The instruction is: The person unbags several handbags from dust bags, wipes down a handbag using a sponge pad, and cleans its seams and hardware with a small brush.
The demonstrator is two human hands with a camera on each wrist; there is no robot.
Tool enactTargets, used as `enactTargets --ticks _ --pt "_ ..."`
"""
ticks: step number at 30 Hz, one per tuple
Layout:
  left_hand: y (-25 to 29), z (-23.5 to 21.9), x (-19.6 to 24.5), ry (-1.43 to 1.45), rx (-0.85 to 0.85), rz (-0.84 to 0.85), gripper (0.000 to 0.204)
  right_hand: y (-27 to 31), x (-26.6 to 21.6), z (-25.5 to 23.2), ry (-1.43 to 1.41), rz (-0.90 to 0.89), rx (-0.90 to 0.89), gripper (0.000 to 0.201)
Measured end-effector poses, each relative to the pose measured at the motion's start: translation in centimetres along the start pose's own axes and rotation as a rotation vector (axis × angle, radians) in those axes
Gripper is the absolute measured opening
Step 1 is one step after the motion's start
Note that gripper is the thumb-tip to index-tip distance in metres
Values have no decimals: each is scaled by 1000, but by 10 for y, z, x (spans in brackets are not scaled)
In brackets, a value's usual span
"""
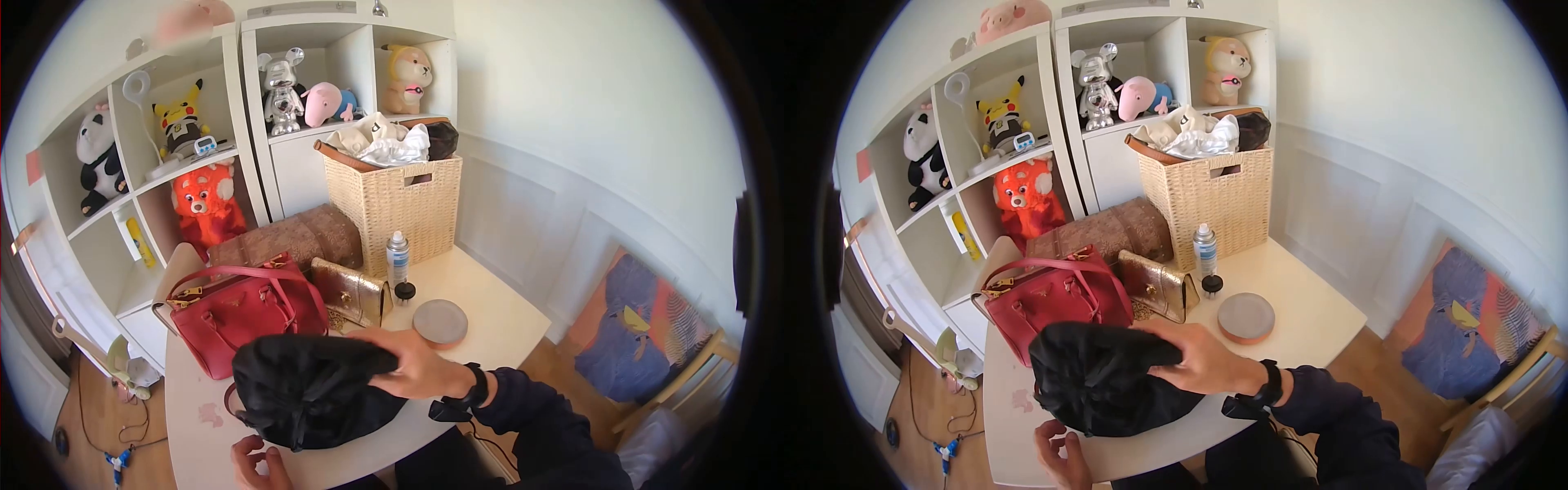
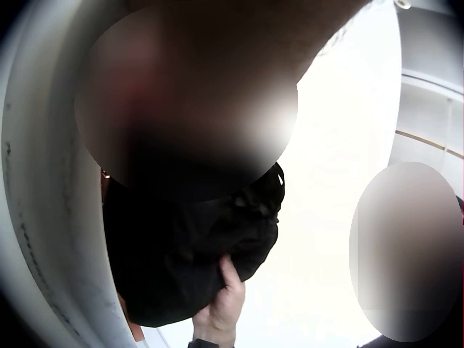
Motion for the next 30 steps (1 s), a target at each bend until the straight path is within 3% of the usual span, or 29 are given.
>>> enactTargets --ticks 2,6,7,9,10,12,13,15,19,23,24,26,28,30 --pt "9 7 -1 22 8 -27 32 -1 10 14 -142 50 -86 64" --pt "41 35 -3 208 17 -86 33 -6 17 12 -80 89 -70 64" --pt "24 17 10 211 11 -82 33 -6 17 10 -72 113 -80 66" --pt "-11 -13 16 980 -165 -1118 33 -5 17 10 -67 142 -88 69" --pt "-4 -7 6 979 -171 -1118 33 -5 15 9 -40 99 -68 75" --pt "2 -3 6 116 -35 -187 35 -3 13 9 -19 60 -47 81" --pt "-4 -9 18 116 -44 -186 35 -1 12 9 -37 63 -26 87" --pt "-1 -6 20 1042 -107 -1244 46 1 11 9 -69 72 -16 94" --pt "-12 -13 21 1110 -102 -1276 42 5 -4 3 104 33 6 104" --pt "-36 -31 17 1055 -34 -1116 46 10 -4 1 98 -16 75 103" --pt "-40 -33 15 1035 -34 -1136 46 9 -7 1 109 -32 103 99" --pt "-55 -43 11 935 86 -1010 52 8 -12 2 145 -92 131 98" --pt "-72 -55 7 845 67 -966 54 6 -24 3 238 -216 257 84" --pt "-87 -57 5 728 66 -869 58 4 -39 8 294 -264 245 77"
Point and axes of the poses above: each hand's wrist, its own y-axis away from the middle knuckle, its own z-axis out of the palm, x = y × z, the point moved 4 cm from there along -y, towards the middle knuckle, and after that the axes turned 12 degrees about -z, right-handed, at the moved point
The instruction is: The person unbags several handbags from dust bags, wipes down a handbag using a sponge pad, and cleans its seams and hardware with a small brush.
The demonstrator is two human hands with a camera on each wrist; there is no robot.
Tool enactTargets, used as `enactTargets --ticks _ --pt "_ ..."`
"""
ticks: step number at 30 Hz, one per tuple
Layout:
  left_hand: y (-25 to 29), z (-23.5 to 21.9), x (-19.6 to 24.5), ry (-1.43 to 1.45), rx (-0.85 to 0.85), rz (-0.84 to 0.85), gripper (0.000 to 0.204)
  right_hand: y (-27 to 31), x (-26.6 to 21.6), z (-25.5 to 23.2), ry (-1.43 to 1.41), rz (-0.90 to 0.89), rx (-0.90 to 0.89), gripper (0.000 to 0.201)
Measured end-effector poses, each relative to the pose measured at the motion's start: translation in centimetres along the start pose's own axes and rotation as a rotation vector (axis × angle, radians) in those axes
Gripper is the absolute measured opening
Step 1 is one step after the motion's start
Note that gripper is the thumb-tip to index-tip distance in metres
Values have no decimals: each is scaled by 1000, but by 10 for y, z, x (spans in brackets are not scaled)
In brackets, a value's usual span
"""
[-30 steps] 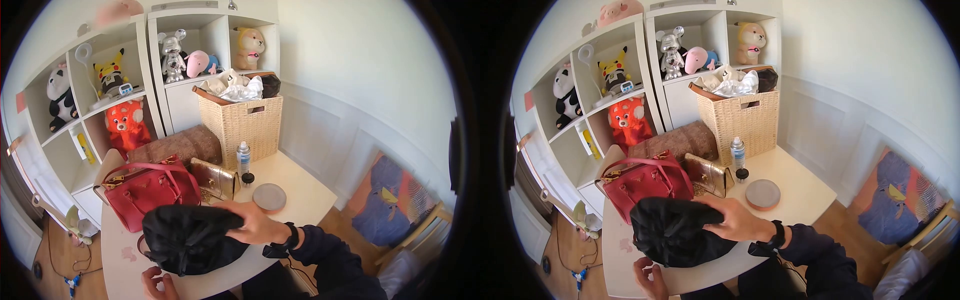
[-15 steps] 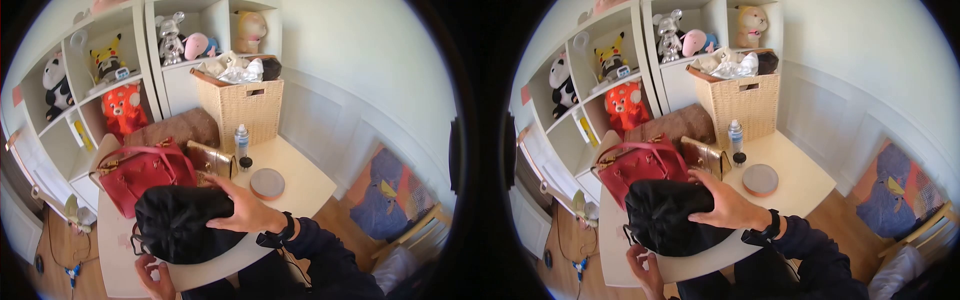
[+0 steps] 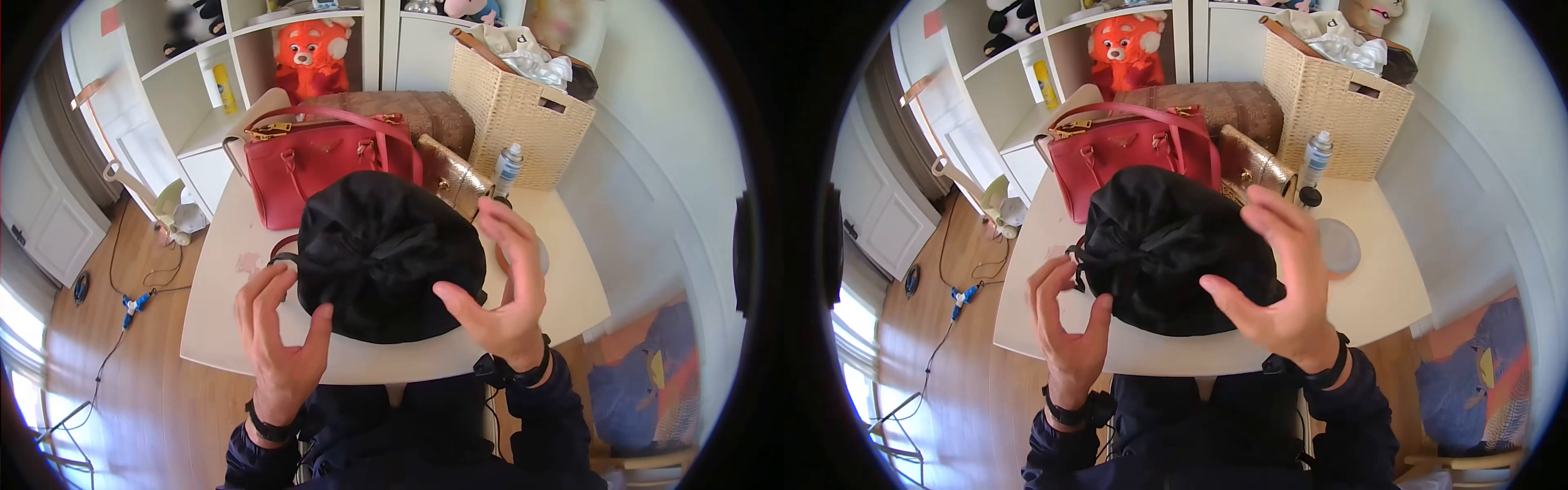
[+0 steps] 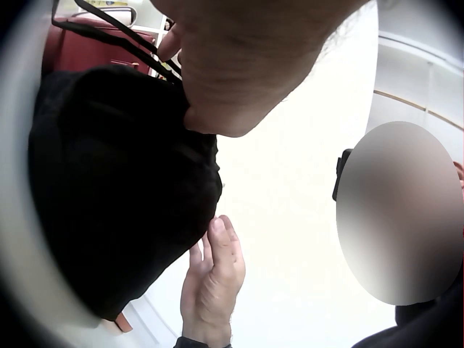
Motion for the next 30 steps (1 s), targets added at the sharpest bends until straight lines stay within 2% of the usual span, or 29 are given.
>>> enactTargets --ticks 2,5,8,10,16,21,24,26,27,28,29,30 --pt "-10 4 10 -36 -11 41 58 -7 -16 3 76 -125 -53 62" --pt "-23 11 22 -56 -40 121 58 -18 -29 21 78 -220 -60 56" --pt "-30 16 27 -30 -6 181 51 -28 -32 29 116 -190 -87 54" --pt "-33 17 25 -49 -11 159 40 -34 -30 32 123 -176 -111 51" --pt "-46 13 27 6 -44 124 27 -45 -22 29 86 -207 -152 46" --pt "-63 -1 38 -43 -82 160 19 -49 -25 23 49 -173 -43 36" --pt "-73 -8 42 -52 -139 142 15 -39 -42 18 77 -269 54 29" --pt "-77 -11 46 -56 -171 131 14 -25 -49 28 8 -247 -38 33" --pt "-79 -12 46 21 -240 33 13 -21 -51 34 -8 -224 -109 34" --pt "-81 -12 46 97 -310 -63 13 -17 -51 42 -8 -224 -104 34" --pt "-84 -16 51 95 -311 -57 13 -13 -49 52 19 -245 -97 35" --pt "-87 -16 51 218 -412 -251 14 -11 -48 57 46 -268 -91 35"
Point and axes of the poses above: each hand's wrist, its own y-axis away from the middle knuckle, its own z-axis out of the palm, x = y × z, the point moved 4 cm from there along -y, towards the middle knuckle, and after that the axes turned 12 degrees about -z, right-handed, at the moved point
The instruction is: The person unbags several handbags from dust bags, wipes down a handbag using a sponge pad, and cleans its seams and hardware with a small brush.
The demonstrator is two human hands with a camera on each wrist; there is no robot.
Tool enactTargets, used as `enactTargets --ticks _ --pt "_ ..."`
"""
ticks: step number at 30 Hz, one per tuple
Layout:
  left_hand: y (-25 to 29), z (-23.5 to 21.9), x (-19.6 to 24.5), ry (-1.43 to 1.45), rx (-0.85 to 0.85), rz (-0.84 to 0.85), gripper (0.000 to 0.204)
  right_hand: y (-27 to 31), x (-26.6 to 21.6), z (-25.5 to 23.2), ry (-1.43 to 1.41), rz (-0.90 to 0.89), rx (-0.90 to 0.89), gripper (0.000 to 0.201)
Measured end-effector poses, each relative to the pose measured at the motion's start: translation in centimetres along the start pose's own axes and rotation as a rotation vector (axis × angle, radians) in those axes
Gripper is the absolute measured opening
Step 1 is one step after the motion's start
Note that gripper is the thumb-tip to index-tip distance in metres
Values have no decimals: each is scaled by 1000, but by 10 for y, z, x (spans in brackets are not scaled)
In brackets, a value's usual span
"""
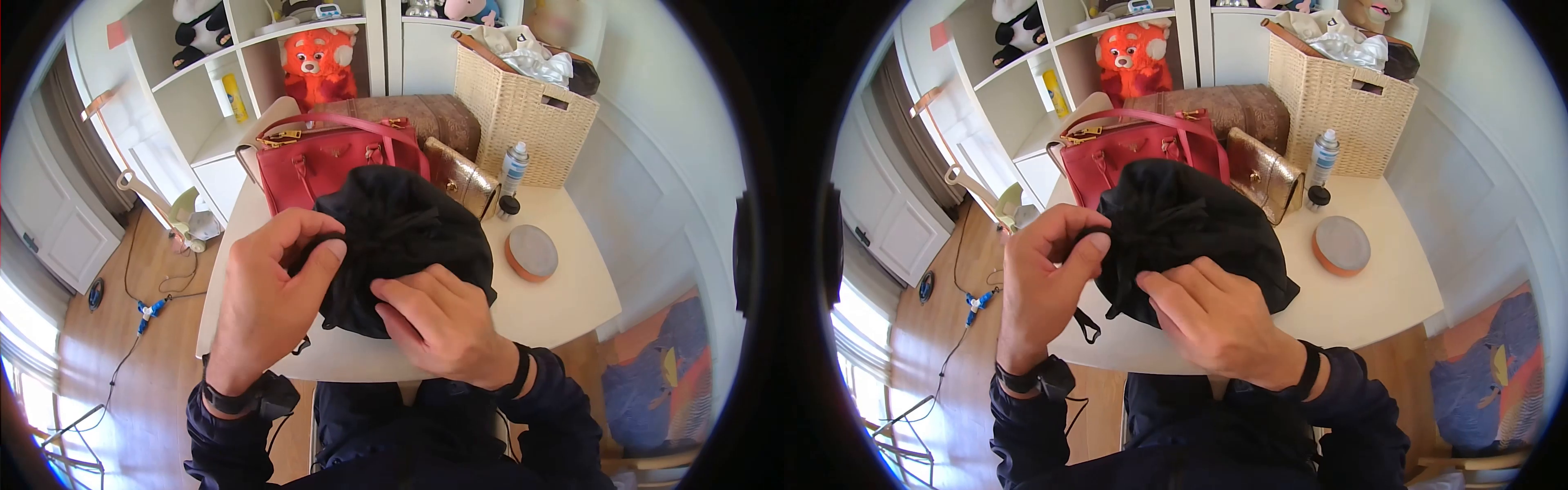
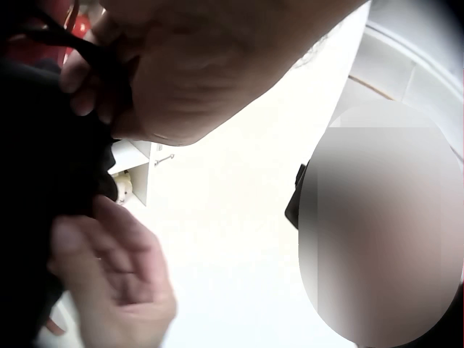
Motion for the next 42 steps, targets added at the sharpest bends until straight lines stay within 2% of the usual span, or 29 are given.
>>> enactTargets --ticks 1,3,5,7,13,15,16,18,19,21,22,23,25,26,27,29,31,33,37,39,41,42 --pt "-1 0 -1 149 -96 -178 16 -1 1 0 1 -2 4 35" --pt "-7 -4 8 173 -137 -166 18 -6 0 3 158 -115 -67 36" --pt "-12 -7 19 197 -178 -154 21 -18 -4 2 213 -118 -84 42" --pt "-16 -6 29 347 -301 -166 25 -26 -4 4 273 -119 -97 48" --pt "-25 -11 29 477 -283 -157 27 -32 11 0 255 -159 -81 36" --pt "-30 -11 20 505 -295 -160 27 -34 14 -9 32 -78 -64 30" --pt "-32 -10 16 531 -305 -166 28 -32 14 -13 35 -79 -66 30" --pt "-34 -6 8 573 -323 -174 27 -28 16 -15 -279 -3 -119 30" --pt "-35 -4 6 611 -341 -183 27 -28 15 -18 -278 -4 -120 30" --pt "-36 -2 3 644 -330 -192 27 -28 14 -20 -599 128 -133 26" --pt "-37 -2 1 677 -318 -203 27 -28 13 -22 -693 153 -129 16" --pt "-38 -3 -1 677 -319 -203 27 -26 14 -27 -693 153 -128 16" --pt "-41 -8 -7 819 -343 -191 25 -17 18 -31 -916 378 -113 9" --pt "-41 -10 -9 818 -340 -189 25 -14 17 -34 -977 448 -12 16" --pt "-41 -12 -11 832 -327 -190 25 -14 17 -36 -978 445 -13 16" --pt "-40 -15 -14 846 -313 -189 25 -12 22 -48 -1123 487 209 19" --pt "-42 -23 -19 899 -193 -194 25 -11 25 -69 -1146 451 187 24" --pt "-45 -30 -29 923 -179 -206 25 1 34 -96 -1195 504 475 31" --pt "-40 -22 -36 927 -213 -235 25 -8 47 -128 -1189 466 506 36" --pt "-38 -18 -31 917 -257 -211 25 -3 54 -138 -1153 553 561 37" --pt "-36 -18 -28 839 -276 -208 27 -6 60 -144 -1187 542 578 36" --pt "-38 -21 -34 797 -361 -165 31 -13 64 -148 -1233 559 585 35"
Point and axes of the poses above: each hand's wrist, its own y-axis away from the middle knuckle, its own z-axis out of the palm, x = y × z, the point moved 4 cm from there along -y, towards the middle knuckle, and after that the axes turned 12 degrees about -z, right-handed, at the moved point
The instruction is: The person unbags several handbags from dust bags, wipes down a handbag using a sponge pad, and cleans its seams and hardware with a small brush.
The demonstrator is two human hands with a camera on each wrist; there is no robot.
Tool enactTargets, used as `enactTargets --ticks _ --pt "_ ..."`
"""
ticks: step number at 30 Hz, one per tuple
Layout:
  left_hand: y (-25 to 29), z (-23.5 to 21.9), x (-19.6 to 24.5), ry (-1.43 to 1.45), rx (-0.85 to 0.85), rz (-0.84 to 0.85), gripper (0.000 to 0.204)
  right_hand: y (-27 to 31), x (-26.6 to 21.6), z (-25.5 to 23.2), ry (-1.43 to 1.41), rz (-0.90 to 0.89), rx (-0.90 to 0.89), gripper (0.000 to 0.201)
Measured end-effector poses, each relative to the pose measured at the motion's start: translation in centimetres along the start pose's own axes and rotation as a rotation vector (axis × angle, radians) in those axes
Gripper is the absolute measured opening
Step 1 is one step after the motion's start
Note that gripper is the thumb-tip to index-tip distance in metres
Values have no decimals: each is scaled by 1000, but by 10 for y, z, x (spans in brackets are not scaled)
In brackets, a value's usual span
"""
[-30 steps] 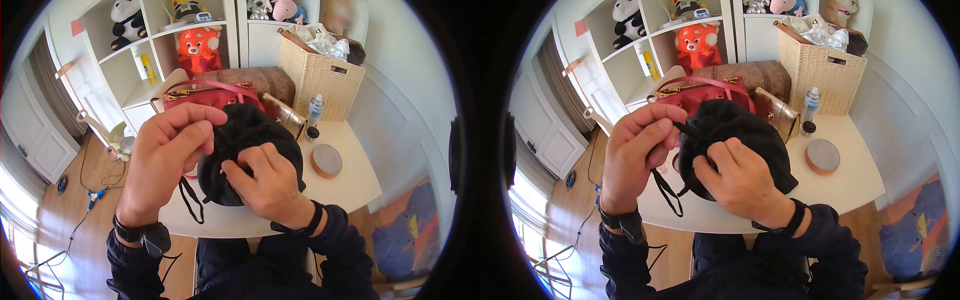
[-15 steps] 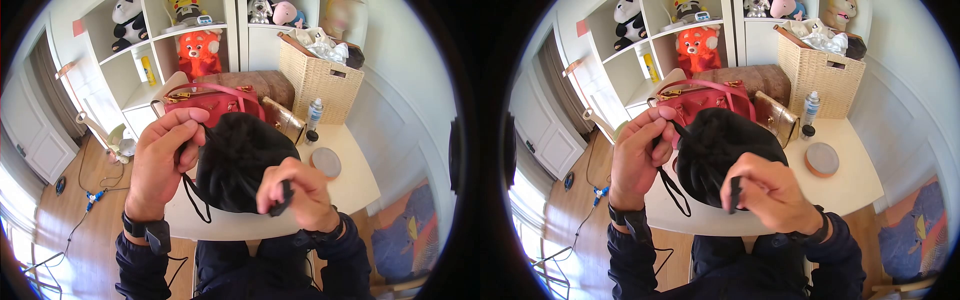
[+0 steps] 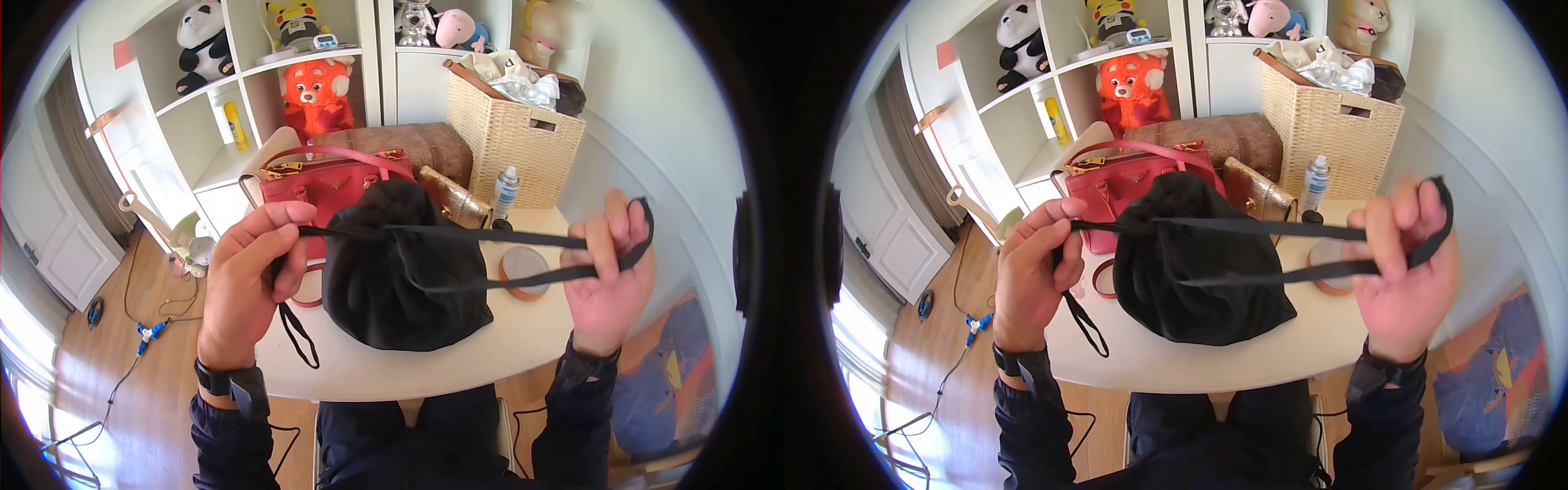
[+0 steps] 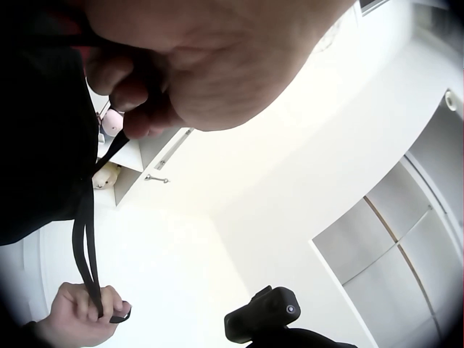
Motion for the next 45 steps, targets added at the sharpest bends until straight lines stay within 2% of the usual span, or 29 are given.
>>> enactTargets --ticks 1,3,5,7,9,10,11,12,13,17,19,20,21,22,23,24,25,26,30,31,32,33,35,36,38,39,41,43,45 --pt "3 5 5 -2 -5 -1 31 -8 -2 -1 -43 23 9 34" --pt "12 18 12 -281 21 -135 36 -24 -6 -4 -54 -21 -3 32" --pt "6 14 4 -309 -46 -136 34 -41 -13 -1 -31 -49 26 30" --pt "0 19 1 -555 152 75 30 -54 -15 4 -43 -57 -44 29" --pt "-3 27 8 -678 143 145 35 -64 -16 18 -53 -34 -171 27" --pt "-5 37 12 -780 154 255 40 -69 -16 22 -64 -26 -266 26" --pt "-8 46 16 -882 164 367 45 -70 -17 29 -61 -29 -270 26" --pt "-15 49 14 -923 136 397 58 -72 -17 42 -13 -51 -289 19" --pt "-20 52 15 -921 136 403 58 -74 -18 53 35 -72 -307 13" --pt "-41 66 16 -904 53 399 55 -88 -24 75 98 -96 -408 12" --pt "-52 65 11 -746 3 100 56 -102 -29 84 131 -60 -630 13" --pt "-55 66 9 -744 2 104 56 -106 -30 91 139 -35 -703 16" --pt "-58 69 7 -792 -18 187 50 -105 -31 97 141 -37 -705 16" --pt "-59 71 7 -839 -37 268 45 -106 -30 104 152 -52 -604 18" --pt "-57 72 9 -840 -38 269 45 -107 -31 106 161 -69 -502 21" --pt "-53 74 12 -880 -75 292 43 -119 -35 105 178 -4 -635 34" --pt "-49 77 13 -920 -115 314 41 -131 -29 104 179 -6 -631 34" --pt "-51 74 7 -906 -91 366 39 -144 -15 106 204 -55 -648 35" --pt "-48 82 3 -916 -94 316 32 -185 70 132 297 -253 -710 37" --pt "-53 80 -5 -838 -8 288 23 -187 78 138 325 -306 -721 38" --pt "-55 78 -9 -760 75 260 19 -182 76 150 668 -294 -732 31" --pt "-54 80 -12 -765 64 260 19 -178 80 142 674 -297 -721 31" --pt "-52 66 -21 -575 214 46 39 -153 89 145 1316 -1076 -971 19" --pt "-51 61 -25 -503 232 77 48 -140 89 142 1304 -1074 -984 19" --pt "-48 54 -29 -406 232 46 49 -115 84 114 944 -151 -616 18" --pt "-49 50 -33 -370 225 31 48 -102 88 103 1010 -341 -692 18" --pt "-50 47 -38 -286 213 17 48 -73 88 90 1087 -104 -857 19" --pt "-50 48 -42 -202 195 0 47 -46 100 75 1218 -244 -915 23" --pt "-47 52 -41 -199 218 96 46 -34 101 70 1299 -272 -956 26"
Point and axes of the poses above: each hand's wrist, its own y-axis away from the middle knuckle, its own z-axis out of the palm, x = y × z, the point moved 4 cm from there along -y, towards the middle knuckle, and after that the axes turned 12 degrees about -z, right-handed, at the moved point
